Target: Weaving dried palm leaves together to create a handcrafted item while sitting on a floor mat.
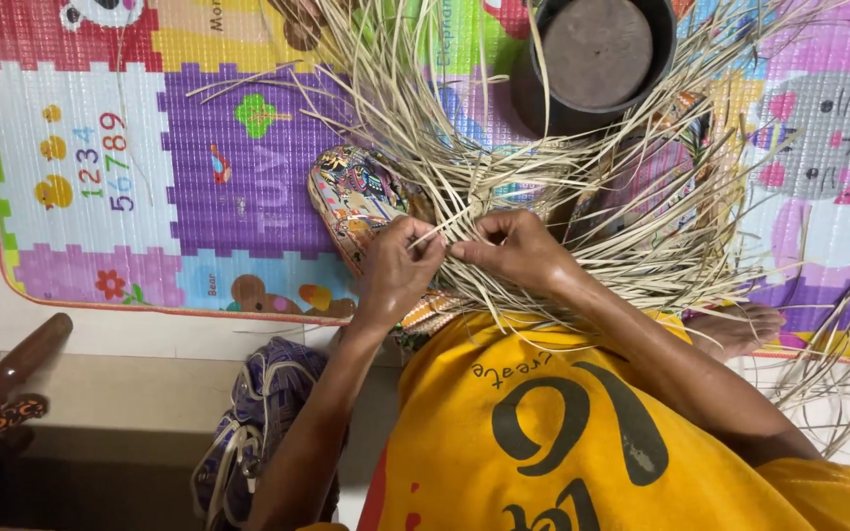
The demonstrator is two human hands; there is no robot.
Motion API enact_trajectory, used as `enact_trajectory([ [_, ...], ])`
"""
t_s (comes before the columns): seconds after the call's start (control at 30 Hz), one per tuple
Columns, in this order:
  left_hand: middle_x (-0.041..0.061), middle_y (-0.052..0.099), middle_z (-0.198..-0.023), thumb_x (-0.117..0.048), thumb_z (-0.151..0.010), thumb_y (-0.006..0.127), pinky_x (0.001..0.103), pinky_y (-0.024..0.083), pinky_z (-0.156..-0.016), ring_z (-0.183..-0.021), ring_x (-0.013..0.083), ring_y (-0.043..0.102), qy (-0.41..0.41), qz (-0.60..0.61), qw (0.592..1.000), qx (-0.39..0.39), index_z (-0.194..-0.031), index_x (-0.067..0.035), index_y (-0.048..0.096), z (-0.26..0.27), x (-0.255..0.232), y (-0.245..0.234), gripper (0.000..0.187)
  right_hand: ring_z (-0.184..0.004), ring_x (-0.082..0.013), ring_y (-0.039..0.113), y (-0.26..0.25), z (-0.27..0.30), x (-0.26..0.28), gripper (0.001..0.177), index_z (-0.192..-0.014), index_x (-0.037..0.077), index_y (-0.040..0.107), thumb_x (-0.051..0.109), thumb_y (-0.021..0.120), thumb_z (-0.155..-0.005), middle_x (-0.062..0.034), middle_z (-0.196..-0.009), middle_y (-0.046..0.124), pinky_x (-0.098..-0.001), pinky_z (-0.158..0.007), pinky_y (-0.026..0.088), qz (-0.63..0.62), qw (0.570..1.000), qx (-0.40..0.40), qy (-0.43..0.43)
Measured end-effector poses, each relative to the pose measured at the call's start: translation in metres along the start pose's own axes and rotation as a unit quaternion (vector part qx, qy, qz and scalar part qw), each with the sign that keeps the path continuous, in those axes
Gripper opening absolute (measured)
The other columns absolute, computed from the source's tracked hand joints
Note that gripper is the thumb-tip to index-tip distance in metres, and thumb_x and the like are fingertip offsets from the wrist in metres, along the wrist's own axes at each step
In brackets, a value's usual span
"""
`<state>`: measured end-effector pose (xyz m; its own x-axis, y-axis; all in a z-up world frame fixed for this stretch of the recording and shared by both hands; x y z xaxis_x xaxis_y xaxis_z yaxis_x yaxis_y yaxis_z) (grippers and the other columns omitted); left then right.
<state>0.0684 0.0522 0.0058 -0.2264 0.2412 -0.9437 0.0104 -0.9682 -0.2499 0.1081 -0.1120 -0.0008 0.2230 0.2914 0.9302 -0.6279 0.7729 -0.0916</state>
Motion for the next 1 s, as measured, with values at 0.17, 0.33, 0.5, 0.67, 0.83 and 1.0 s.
enact_trajectory([
  [0.17,0.012,0.058,-0.077,0.003,-0.092,0.069,0.026,0.051,-0.05,-0.062,0.0173,0.059,0.049,-0.002,0.999,-0.007,-0.096,0.008,0.064,0.004,-0.01,0.006,0.008,-0.074,-0.0162,0.054,-0.003,-0.001,0.01,0.021,-0.069,0.006,0.071,0.008,0.089,-0.078,-0.0047,-0.073,0.058,-0.0347,-0.073,0.045,-0.019,0.994,-0.089,-0.06],
  [0.33,0.01,0.056,-0.073,0.003,-0.088,0.072,0.032,0.051,-0.056,-0.066,0.0222,0.062,0.101,-0.087,0.99,-0.056,-0.089,0.001,0.064,0.004,-0.012,0.002,0.008,-0.06,-0.0168,0.062,-0.01,0.006,0.022,0.012,-0.083,0.001,0.073,0.01,0.079,-0.087,-0.0092,-0.072,0.066,-0.0316,-0.061,0.053,-0.027,0.994,0.056,0.088],
  [0.5,0.008,0.054,-0.076,0.005,-0.089,0.069,0.033,0.051,-0.063,-0.071,0.0217,0.06,0.11,-0.091,0.986,-0.09,-0.092,0.001,0.065,0.006,-0.012,-0.005,0.007,-0.075,-0.0229,0.08,0.015,0.038,0.003,0.025,-0.11,-0.009,0.066,0.011,0.056,-0.099,-0.0197,-0.09,0.081,-0.0355,-0.069,0.065,-0.039,0.959,0.242,0.143],
  [0.67,0.006,0.051,-0.089,-0.008,-0.091,0.075,0.036,0.052,-0.074,-0.082,0.0231,0.059,0.142,-0.129,0.973,-0.129,-0.098,-0.003,0.062,0.015,-0.03,-0.009,0.016,-0.095,-0.041,0.074,0.02,0.043,-0.016,0.041,-0.096,-0.003,0.069,0.035,0.055,-0.103,-0.0238,-0.095,0.072,-0.0508,-0.085,0.058,0.156,0.967,0.193,0.061],
  [0.83,0.003,0.047,-0.085,-0.016,-0.103,0.062,0.029,0.044,-0.072,-0.079,0.0139,0.051,0.072,-0.03,0.991,-0.104,-0.095,-0.002,0.067,0.004,-0.001,-0.019,0.017,-0.092,-0.0391,0.072,0.019,0.043,-0.04,0.047,-0.09,-0.001,0.069,0.039,0.051,-0.106,-0.0209,-0.089,0.071,-0.0503,-0.085,0.056,0.137,0.97,0.193,0.057],
  [1.0,0.005,0.051,-0.076,-0.023,-0.101,0.069,0.029,0.042,-0.07,-0.075,0.0121,0.052,0.03,0.022,0.997,-0.061,-0.096,-0.001,0.074,0.003,0.009,-0.026,0.023,-0.091,-0.036,0.071,0.015,0.042,-0.04,0.043,-0.088,0.001,0.069,0.036,0.05,-0.107,-0.0184,-0.087,0.069,-0.0469,-0.086,0.055,0.11,0.978,0.174,0.04],
])
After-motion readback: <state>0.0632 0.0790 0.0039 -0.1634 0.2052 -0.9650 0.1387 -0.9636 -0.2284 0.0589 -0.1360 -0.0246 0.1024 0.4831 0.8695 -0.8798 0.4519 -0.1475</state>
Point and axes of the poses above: each hand's wrist, its own z-axis away from the middle knuckle, its own y-axis out of the palm, x = y × z, the point moved 8 cm from there along -z, towards the middle knuckle
